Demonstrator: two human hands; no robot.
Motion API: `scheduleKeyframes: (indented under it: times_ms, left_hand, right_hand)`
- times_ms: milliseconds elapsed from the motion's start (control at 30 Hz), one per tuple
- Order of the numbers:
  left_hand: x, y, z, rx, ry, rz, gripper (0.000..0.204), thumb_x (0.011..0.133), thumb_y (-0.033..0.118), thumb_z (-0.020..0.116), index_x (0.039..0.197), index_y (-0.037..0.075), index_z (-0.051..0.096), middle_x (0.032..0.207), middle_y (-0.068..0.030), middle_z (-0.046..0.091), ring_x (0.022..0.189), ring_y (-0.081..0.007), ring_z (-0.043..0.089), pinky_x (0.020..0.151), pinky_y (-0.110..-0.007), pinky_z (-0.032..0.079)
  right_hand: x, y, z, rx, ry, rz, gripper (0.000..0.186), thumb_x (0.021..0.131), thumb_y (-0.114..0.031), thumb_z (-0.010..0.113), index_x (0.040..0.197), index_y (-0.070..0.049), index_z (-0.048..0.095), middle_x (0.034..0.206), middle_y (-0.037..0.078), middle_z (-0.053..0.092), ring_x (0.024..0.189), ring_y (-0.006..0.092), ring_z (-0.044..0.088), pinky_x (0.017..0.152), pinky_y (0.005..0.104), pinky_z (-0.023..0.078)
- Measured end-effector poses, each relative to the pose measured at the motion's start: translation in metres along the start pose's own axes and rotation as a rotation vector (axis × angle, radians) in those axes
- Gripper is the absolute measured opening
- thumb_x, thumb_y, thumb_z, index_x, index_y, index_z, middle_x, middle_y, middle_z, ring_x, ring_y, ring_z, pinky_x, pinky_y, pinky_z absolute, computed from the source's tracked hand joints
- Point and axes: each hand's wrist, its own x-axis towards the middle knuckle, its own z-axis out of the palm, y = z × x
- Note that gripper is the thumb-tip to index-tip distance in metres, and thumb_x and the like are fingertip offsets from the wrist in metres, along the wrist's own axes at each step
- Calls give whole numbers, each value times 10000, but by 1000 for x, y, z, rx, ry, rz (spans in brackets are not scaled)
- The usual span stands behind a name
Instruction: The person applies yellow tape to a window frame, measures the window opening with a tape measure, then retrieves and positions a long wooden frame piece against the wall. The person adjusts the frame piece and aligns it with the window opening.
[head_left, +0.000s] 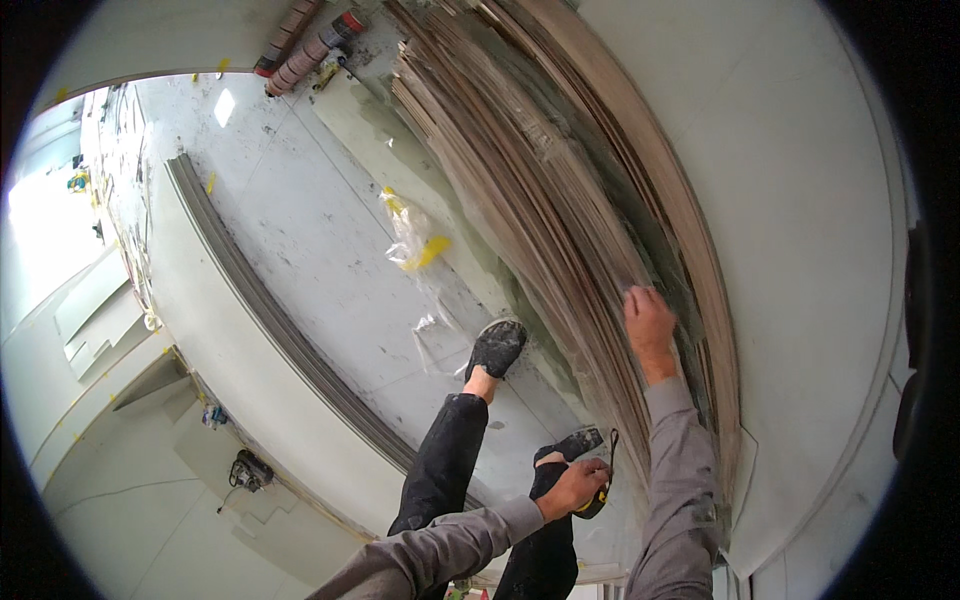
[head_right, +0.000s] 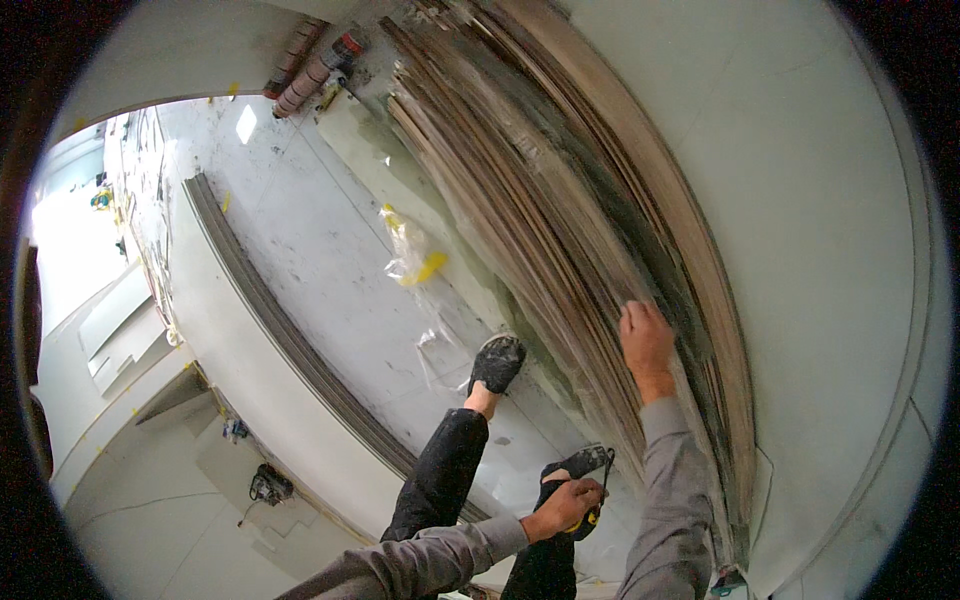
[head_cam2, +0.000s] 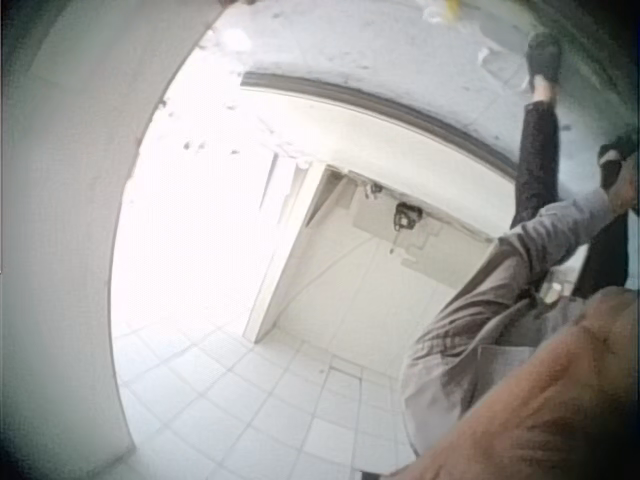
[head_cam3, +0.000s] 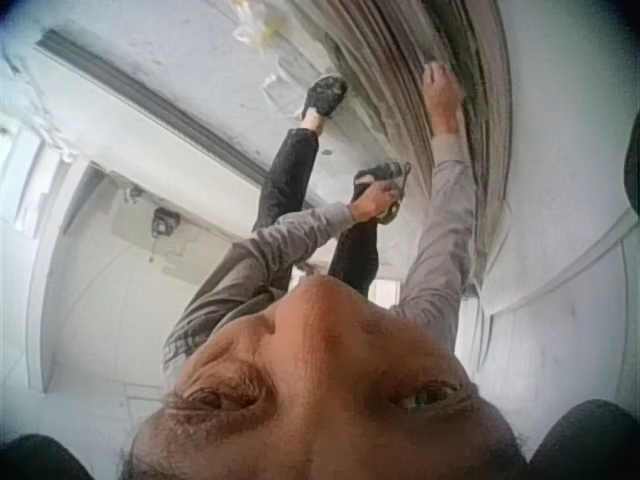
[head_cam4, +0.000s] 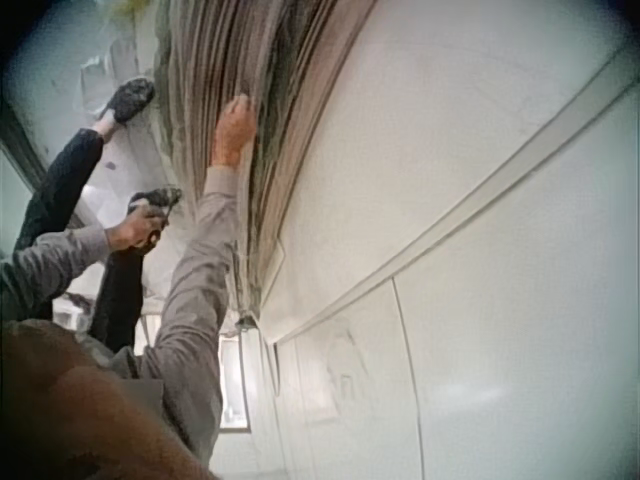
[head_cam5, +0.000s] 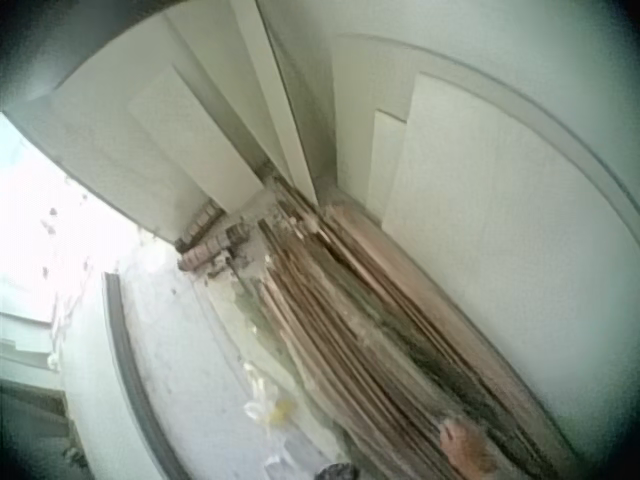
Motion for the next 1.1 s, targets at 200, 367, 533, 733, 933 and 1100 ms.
scheduleKeyframes:
  times_ms: [200, 367, 533, 733, 933, 1100]
  left_hand:
    - [10, -16, 6, -101, 125, 111, 323, 1057, 247, 559, 1144, -30, 698, 952, -105, 734, 882, -203, 695, 818, -333, 544]
    - [10, -9, 1, -5, 111, 64, 348, 1061, 236, 552, 1194, -39, 719, 1050, -97, 725, 939, -181, 672, 876, -313, 539]
    - [2, -7, 0, -9, 100, 45, 355, 1067, 241, 550, 1192, -49, 711, 1013, -91, 714, 900, -182, 670, 841, -313, 541]
    - [14, -23, -2, -15, 106, 46, 327, 1077, 223, 566, 1178, -53, 709, 1008, -86, 714, 898, -182, 670, 834, -312, 539]
    - [12, -33, -1, 48, 129, 177, 306, 1029, 233, 586, 1135, -21, 721, 956, -131, 747, 897, -236, 708, 825, -345, 547]
    - [8, -24, -1, 45, 125, 113, 325, 1048, 227, 572, 1160, -41, 717, 998, -121, 738, 908, -222, 707, 829, -331, 547]
  right_hand:
    - [8, 19, -5, -266, 61, 148, 533, 994, -389, 751, 1388, -46, 643, 1373, 197, 674, 1204, 413, 656, 987, 543, 540]
    - [28, 26, -6, -273, -192, 90, 615, 977, -439, 759, 1420, -34, 626, 1363, 205, 692, 1206, 406, 666, 1041, 558, 526]
    - [26, 47, -1, -111, -193, 146, 568, 996, -386, 746, 1410, -20, 617, 1261, 213, 734, 1154, 409, 697, 984, 548, 555]
    - [8, 1, 18, -189, -153, 180, 397, 1057, -195, 636, 1400, 1, 589, 1204, 235, 740, 1092, 422, 715, 913, 538, 584]
    - [-5, 15, 6, -214, -74, 4, 144, 1035, -117, 608, 1115, -11, 664, 1042, 209, 708, 1023, 421, 697, 880, 534, 572]
    - [-27, -11, 3, -301, -100, -280, 85, 963, -51, 619, 1004, -12, 683, 955, 191, 673, 959, 387, 676, 994, 525, 488]
